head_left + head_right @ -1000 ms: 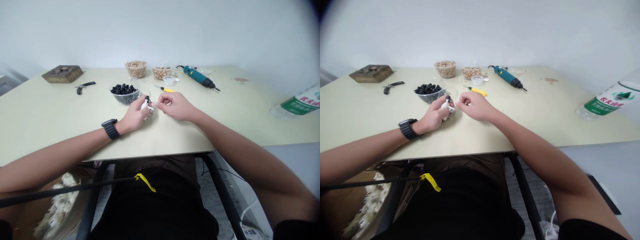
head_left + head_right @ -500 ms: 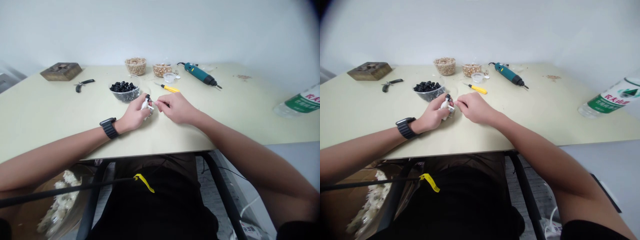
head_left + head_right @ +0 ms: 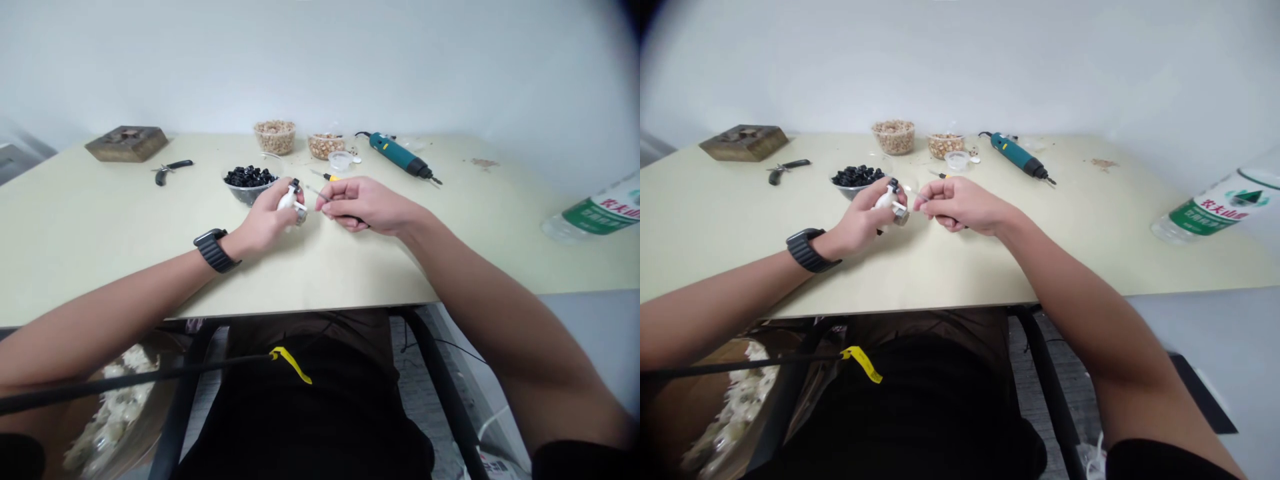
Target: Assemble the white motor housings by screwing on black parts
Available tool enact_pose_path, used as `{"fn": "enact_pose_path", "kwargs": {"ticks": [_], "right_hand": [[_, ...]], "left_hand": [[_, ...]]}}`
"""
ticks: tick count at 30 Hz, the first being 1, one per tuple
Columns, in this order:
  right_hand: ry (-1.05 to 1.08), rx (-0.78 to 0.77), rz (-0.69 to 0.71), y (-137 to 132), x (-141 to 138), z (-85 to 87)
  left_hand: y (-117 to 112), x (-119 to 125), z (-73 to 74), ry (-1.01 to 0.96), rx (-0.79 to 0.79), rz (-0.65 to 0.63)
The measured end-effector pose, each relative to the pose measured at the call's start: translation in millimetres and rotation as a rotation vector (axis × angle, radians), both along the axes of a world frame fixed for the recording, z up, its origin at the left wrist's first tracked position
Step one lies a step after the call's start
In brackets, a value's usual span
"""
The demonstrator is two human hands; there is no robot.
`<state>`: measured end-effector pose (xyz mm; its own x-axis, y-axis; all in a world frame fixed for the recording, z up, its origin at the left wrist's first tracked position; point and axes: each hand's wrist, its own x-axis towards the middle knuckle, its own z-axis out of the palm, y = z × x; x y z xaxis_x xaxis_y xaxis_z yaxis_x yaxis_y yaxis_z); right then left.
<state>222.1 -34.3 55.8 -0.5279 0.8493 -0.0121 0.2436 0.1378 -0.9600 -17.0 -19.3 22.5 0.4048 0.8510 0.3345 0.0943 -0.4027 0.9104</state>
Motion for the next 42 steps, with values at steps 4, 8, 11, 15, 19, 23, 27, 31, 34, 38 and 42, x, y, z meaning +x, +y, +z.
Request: {"fn": "enact_pose_path", "kwargs": {"ticks": [4,8,11,15,19,23,27,31,34,38,42], "right_hand": [[-0.163,0.374,-0.157,4.2,6.6,-0.3],[-0.35,0.576,-0.242,6.8,1.5,-8.6],[-0.406,0.59,-0.214,4.8,-4.3,-13.6],[-0.498,0.734,-0.267,2.4,-7.8,-16.6],[-0.548,0.774,-0.27,2.3,-7.8,-17.9],[-0.567,0.793,-0.229,2.8,-7.3,-19.4],[-0.605,0.807,-0.219,3.1,-6.7,-20.5],[-0.61,0.805,-0.214,2.7,-6.3,-19.8],[-0.596,0.793,-0.217,2.3,-5.9,-18.9],[-0.586,0.799,-0.218,1.7,-5.9,-18.3],[-0.583,0.793,-0.227,1.0,-6.4,-17.6]], "left_hand": [[0.9,1.6,0.5,-0.124,-0.133,0.046],[3.4,3.0,-4.0,-0.177,-0.229,0.078],[6.2,3.0,-7.1,-0.197,-0.252,0.071],[8.4,2.2,-9.5,-0.201,-0.26,0.057],[8.2,2.9,-9.8,-0.214,-0.271,0.045],[5.6,6.2,-7.2,-0.255,-0.318,0.045],[2.6,8.9,-3.8,-0.28,-0.346,0.054],[1.6,9.2,-3.0,-0.297,-0.355,0.041],[2.0,8.4,-3.4,-0.313,-0.373,0.019],[2.3,6.8,-3.2,-0.342,-0.406,-0.005],[2.8,4.7,-3.1,-0.335,-0.42,-0.011]]}}
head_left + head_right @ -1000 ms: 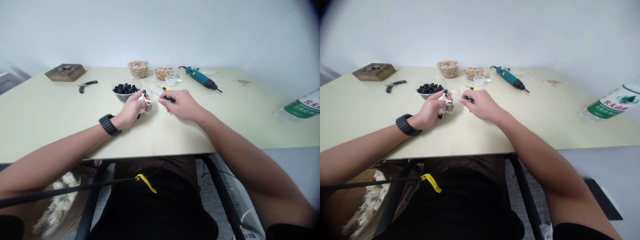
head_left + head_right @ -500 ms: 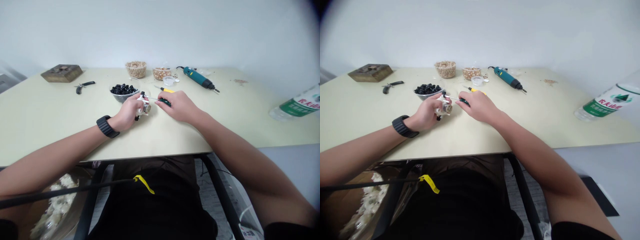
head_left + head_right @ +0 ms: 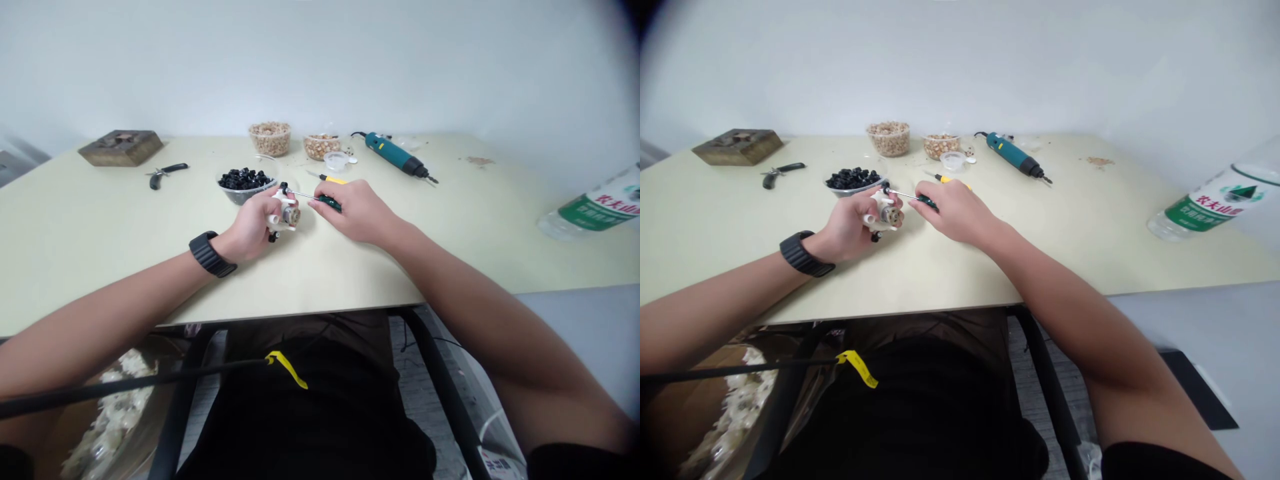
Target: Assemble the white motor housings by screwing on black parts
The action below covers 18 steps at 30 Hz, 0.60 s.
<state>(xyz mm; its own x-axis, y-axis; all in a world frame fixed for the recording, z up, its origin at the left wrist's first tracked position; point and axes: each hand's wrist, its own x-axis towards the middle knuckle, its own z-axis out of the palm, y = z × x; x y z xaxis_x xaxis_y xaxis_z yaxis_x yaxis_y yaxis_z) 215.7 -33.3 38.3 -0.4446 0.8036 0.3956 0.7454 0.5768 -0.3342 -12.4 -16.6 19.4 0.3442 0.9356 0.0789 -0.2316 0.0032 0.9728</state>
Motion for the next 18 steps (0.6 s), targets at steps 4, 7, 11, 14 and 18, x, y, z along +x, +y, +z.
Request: {"fn": "enact_pose_path", "kwargs": {"ticks": [4,7,11,14,18], "right_hand": [[0.002,-0.003,-0.008,-0.7,-0.4,1.1],[0.002,-0.014,-0.003,-1.0,-1.0,1.2],[0.001,-0.018,0.0,-0.6,-1.5,0.1],[0.008,-0.017,0.005,-0.1,-1.6,-0.8],[-0.013,-0.013,0.002,-0.5,-2.7,-1.3]], "left_hand": [[1.3,-2.0,-0.7,0.011,0.014,-0.027],[1.2,-2.4,-0.5,0.007,0.011,-0.028],[-2.3,0.5,1.4,-0.027,-0.033,-0.002],[-5.7,3.9,3.3,-0.067,-0.061,0.031],[-7.5,5.7,4.3,-0.072,-0.067,0.035]]}}
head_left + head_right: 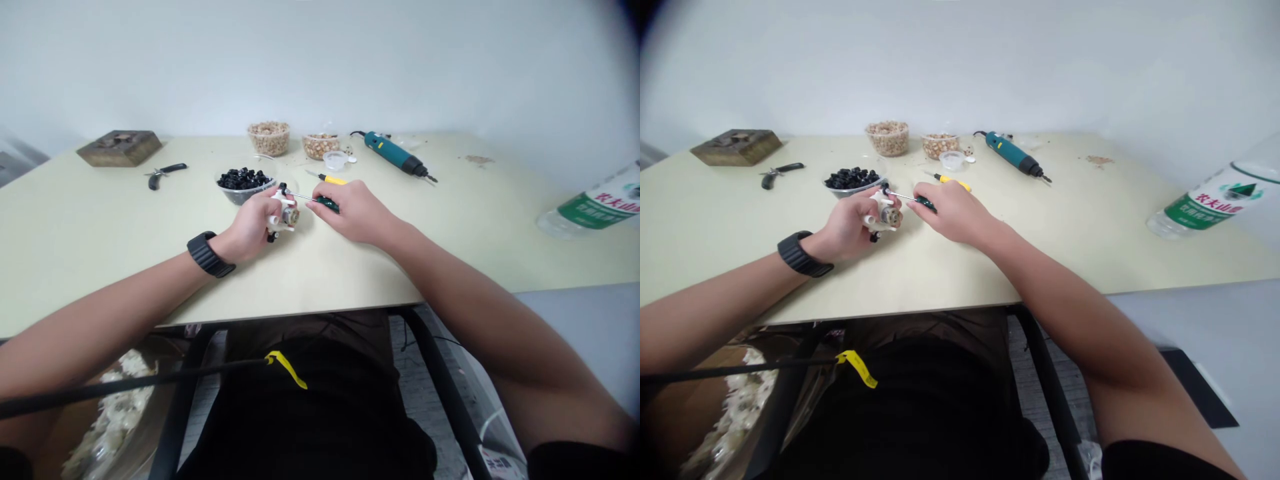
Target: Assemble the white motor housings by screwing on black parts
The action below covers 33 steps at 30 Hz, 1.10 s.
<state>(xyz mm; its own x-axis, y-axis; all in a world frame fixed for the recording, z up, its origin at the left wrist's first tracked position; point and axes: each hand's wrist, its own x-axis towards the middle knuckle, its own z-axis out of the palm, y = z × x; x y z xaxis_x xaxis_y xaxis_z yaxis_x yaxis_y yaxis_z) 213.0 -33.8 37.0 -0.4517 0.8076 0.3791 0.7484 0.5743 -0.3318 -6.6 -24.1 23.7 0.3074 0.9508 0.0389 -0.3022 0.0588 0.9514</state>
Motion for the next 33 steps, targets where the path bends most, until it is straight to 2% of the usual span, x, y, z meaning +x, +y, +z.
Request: {"fn": "enact_pose_path", "kwargs": {"ticks": [6,11,16,22,27,33], "right_hand": [[-0.007,0.009,-0.015,-0.9,-1.9,0.7],[0.014,0.039,-0.024,0.3,0.2,0.6],[0.085,0.09,-0.052,1.1,3.7,2.3],[0.167,0.107,0.022,-1.5,2.6,4.6],[0.162,0.139,0.015,-1.8,2.3,3.5],[0.168,0.146,0.025,-0.8,2.5,2.6]], "left_hand": [[-1.1,-0.7,1.3,0.033,0.047,0.005],[-0.5,-3.3,2.5,-0.022,-0.009,-0.036],[-0.2,-8.6,6.4,0.034,-0.047,-0.093],[-2.8,-9.1,13.2,0.111,-0.097,-0.07],[-4.2,-8.9,15.2,0.095,-0.074,-0.113],[-3.7,-9.1,15.2,0.109,-0.095,-0.1]]}}
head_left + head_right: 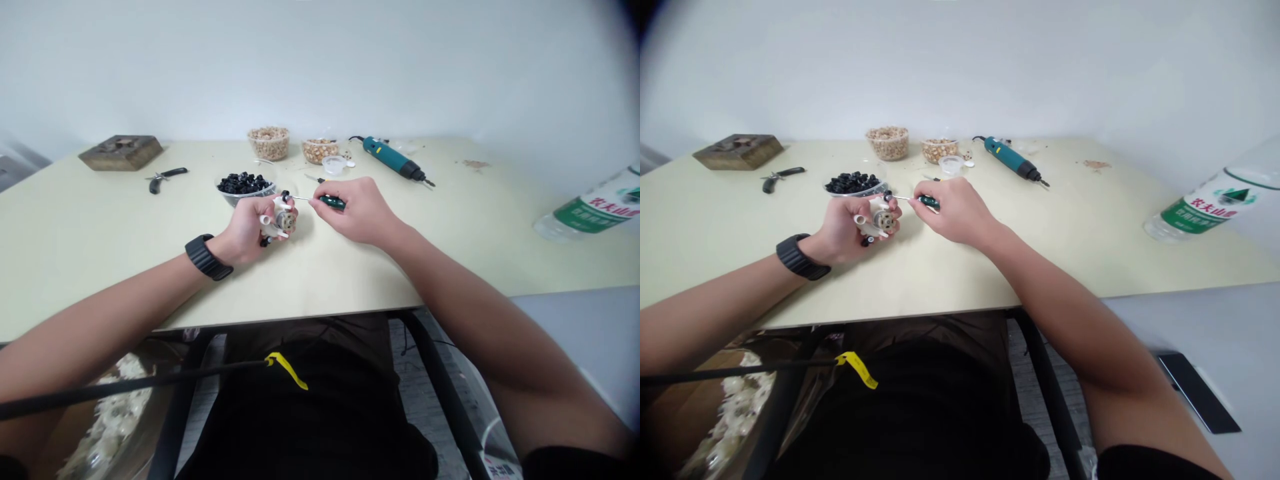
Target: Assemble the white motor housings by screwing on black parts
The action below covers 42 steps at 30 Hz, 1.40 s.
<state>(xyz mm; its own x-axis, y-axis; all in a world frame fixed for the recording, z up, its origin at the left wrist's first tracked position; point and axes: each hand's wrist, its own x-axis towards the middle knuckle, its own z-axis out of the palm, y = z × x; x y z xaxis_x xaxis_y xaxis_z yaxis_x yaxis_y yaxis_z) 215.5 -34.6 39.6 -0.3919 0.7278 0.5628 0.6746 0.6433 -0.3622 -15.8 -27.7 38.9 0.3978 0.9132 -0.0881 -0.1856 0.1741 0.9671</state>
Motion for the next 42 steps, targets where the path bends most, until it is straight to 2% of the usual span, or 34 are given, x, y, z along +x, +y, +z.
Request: {"fn": "enact_pose_path", "kwargs": {"ticks": [8,13,17,21,30,35,38,40,42], "right_hand": [[-0.034,-0.04,-0.001,-1.5,-1.2,1.0],[-0.264,0.025,-0.104,-9.3,-4.8,4.3],[-0.37,0.063,-0.119,-11.7,-7.7,3.6],[-0.28,0.006,-0.086,-9.4,-8.6,-0.1],[-0.004,-0.153,0.053,-5.7,-13.3,-7.6],[0.13,-0.353,0.102,1.4,-14.8,-6.7],[0.169,-0.486,0.128,5.6,-13.4,-6.2],[0.183,-0.456,0.108,7.6,-12.1,-7.2],[0.192,-0.36,0.073,8.5,-11.1,-9.2]], "left_hand": [[-2.7,1.5,1.3,0.031,-0.023,0.02],[-4.4,2.0,-2.4,0.046,-0.004,0.037],[-3.0,2.8,-6.6,0.085,0.018,0.077],[-3.3,2.0,-8.6,0.12,0.11,0.058],[-4.4,-0.2,-18.5,0.22,0.291,0.106],[-1.4,-1.8,-21.0,0.255,0.433,0.134],[0.7,-2.7,-20.2,0.265,0.457,0.13],[1.9,-3.5,-19.5,0.282,0.461,0.1],[2.8,-4.1,-18.9,0.297,0.46,0.063]]}}
